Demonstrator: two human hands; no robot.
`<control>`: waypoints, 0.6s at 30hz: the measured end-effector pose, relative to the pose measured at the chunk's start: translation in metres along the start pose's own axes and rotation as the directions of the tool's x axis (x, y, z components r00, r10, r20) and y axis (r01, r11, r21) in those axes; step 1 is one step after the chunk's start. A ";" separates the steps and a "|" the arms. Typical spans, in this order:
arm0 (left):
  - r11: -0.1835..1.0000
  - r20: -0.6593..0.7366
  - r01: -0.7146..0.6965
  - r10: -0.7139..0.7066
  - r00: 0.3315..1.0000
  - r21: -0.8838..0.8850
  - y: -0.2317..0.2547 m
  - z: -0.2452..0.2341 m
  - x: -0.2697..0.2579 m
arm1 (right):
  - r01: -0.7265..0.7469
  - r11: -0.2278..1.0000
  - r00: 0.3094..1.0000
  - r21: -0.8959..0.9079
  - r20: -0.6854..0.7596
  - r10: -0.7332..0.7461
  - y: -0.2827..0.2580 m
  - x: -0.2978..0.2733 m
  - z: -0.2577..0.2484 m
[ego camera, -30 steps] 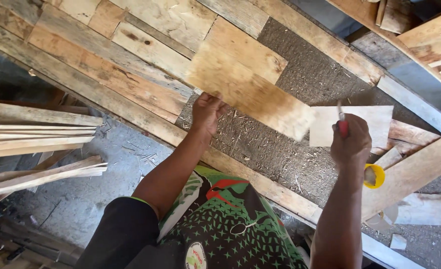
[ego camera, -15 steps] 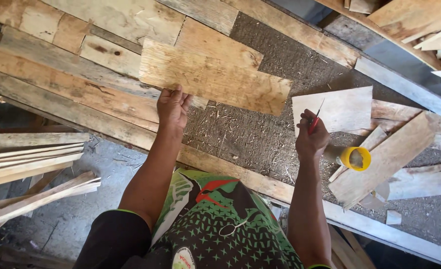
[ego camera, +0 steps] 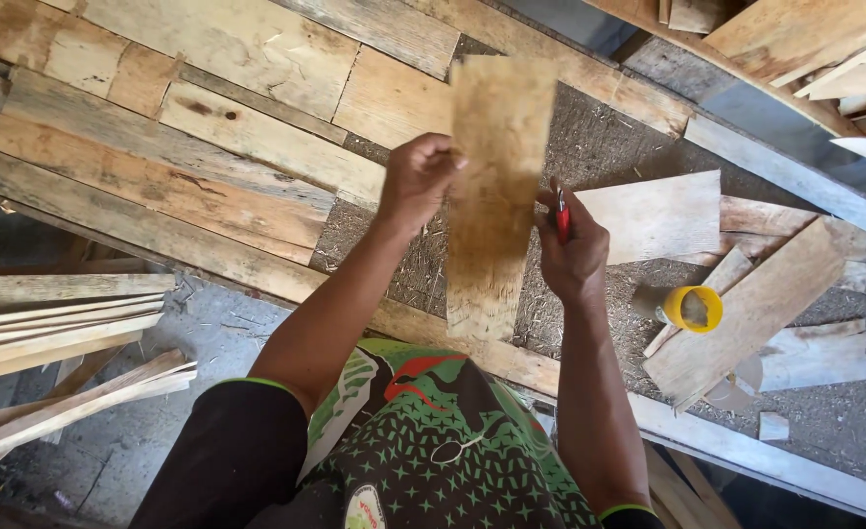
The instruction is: Fitting and trimming thin wooden slats onto a larger wooden panel on a workbench.
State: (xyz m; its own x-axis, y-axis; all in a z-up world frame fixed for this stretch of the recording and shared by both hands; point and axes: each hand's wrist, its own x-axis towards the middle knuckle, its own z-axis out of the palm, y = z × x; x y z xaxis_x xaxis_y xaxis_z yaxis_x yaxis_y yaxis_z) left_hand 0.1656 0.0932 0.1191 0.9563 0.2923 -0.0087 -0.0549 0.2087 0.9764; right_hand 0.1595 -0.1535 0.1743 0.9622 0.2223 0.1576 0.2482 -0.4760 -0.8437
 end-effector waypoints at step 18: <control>0.938 -0.340 0.337 -0.293 0.893 0.077 -0.064 -0.018 -0.061 | -0.093 0.688 0.758 0.720 -0.396 0.517 0.097 0.002 -0.020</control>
State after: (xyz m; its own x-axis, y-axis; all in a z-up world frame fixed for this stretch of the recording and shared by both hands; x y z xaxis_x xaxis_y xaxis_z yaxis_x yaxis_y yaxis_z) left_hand 0.1054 0.0784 0.0536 0.7726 0.5178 -0.3673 0.2927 0.2229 0.9299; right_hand 0.1878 -0.2163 0.1036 0.9027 -0.4150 -0.1136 0.0002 0.2644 -0.9644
